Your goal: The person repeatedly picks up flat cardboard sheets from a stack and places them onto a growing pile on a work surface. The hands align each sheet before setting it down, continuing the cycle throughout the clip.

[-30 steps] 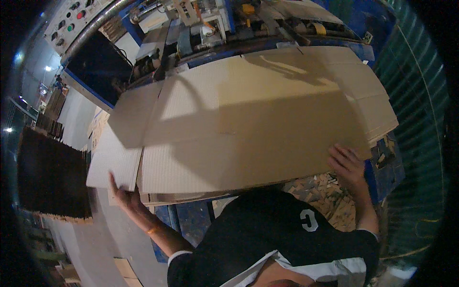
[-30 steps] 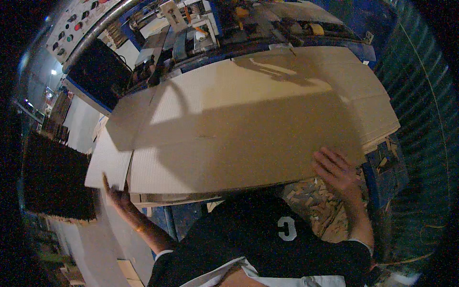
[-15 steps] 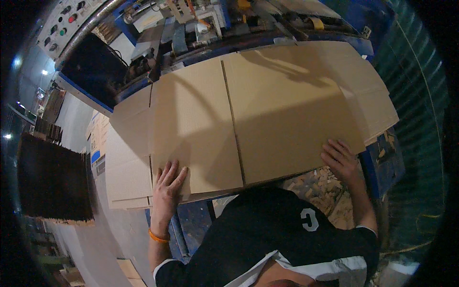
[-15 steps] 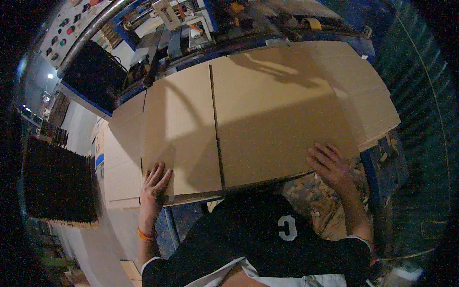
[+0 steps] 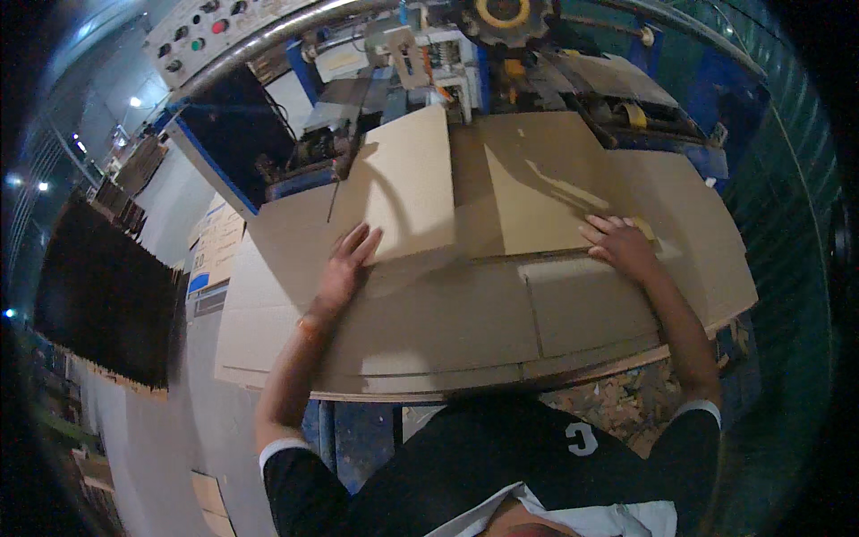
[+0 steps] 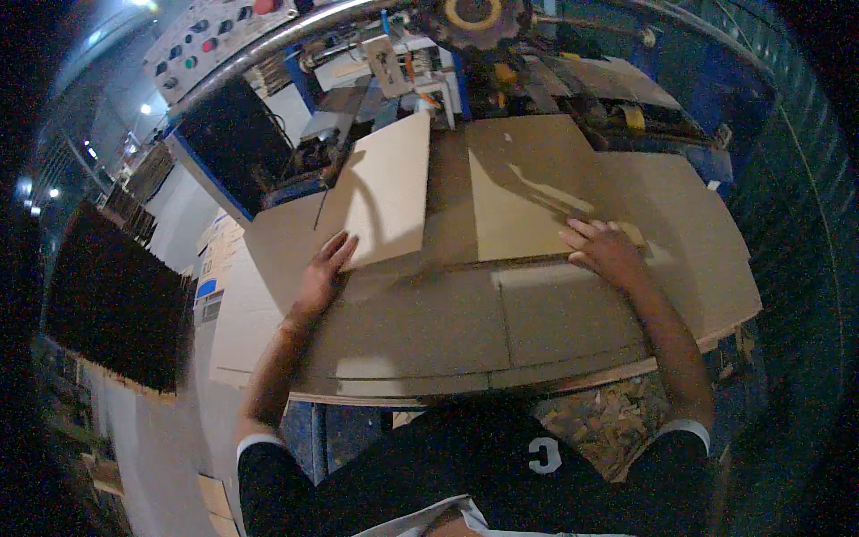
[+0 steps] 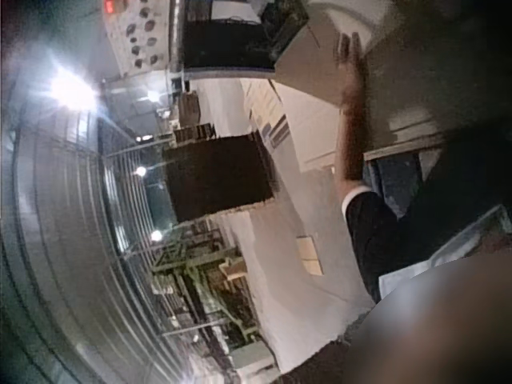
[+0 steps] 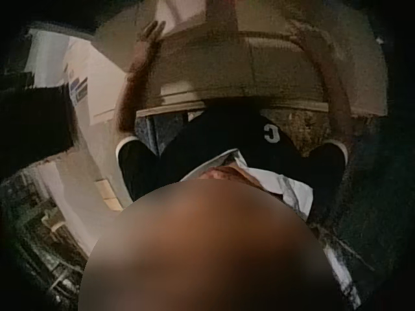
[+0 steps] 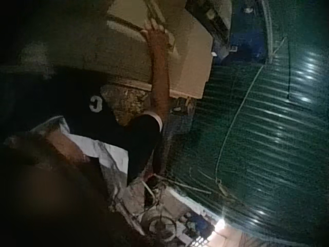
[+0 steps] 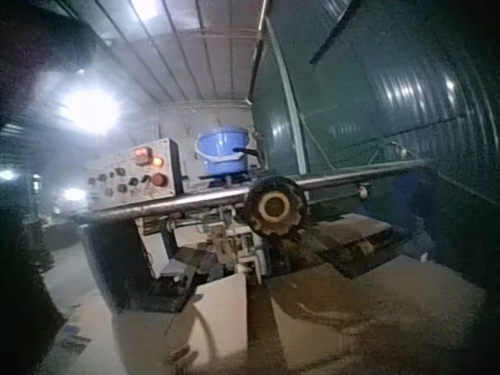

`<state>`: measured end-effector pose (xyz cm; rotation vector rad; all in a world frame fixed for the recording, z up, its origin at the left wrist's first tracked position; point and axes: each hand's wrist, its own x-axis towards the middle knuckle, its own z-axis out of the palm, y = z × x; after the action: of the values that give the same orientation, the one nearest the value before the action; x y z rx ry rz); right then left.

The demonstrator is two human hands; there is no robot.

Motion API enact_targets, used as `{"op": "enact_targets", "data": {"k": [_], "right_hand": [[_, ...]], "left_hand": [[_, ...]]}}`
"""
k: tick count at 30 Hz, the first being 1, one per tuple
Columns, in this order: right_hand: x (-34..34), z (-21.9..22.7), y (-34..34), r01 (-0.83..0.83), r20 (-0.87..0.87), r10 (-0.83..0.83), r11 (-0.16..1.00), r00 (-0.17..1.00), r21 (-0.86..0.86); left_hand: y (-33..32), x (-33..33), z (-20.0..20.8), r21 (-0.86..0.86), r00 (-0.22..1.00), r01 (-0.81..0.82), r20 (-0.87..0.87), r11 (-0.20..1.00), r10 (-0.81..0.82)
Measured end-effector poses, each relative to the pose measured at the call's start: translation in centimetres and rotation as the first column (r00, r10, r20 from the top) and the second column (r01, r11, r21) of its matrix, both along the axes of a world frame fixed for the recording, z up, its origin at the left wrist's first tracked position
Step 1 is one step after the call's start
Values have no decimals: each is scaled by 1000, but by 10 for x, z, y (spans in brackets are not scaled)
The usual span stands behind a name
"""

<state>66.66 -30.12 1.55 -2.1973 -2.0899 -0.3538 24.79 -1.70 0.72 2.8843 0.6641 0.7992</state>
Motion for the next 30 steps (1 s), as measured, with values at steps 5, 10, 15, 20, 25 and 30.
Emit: {"op": "enact_targets", "data": {"k": [5, 10, 15, 20, 25, 30], "right_hand": [[29, 1, 69, 227, -100, -232, 972, 967, -61], [-7, 16, 28, 230, -327, -184, 967, 927, 108], [-26, 15, -132, 795, -362, -719, 596, 593, 118], [7, -30, -183, 972, -152, -966, 224, 211, -76], [35, -64, -188, 985, -303, -940, 132, 159, 110], [74, -85, -205, 874, -881, -156, -132, 447, 467]], "left_hand": [[63, 67, -7, 204, 954, -226, -151, 953, 259], [20, 34, -5, 105, 898, -440, 36, 892, 439], [-46, -110, -19, -202, 343, -860, 452, 469, 824], [-79, -161, -43, -444, 149, -872, 164, 208, 975], [-70, -146, -24, -583, 75, -690, 531, 429, 844], [-59, -178, -3, -537, -54, -523, 795, 661, 604]]}}
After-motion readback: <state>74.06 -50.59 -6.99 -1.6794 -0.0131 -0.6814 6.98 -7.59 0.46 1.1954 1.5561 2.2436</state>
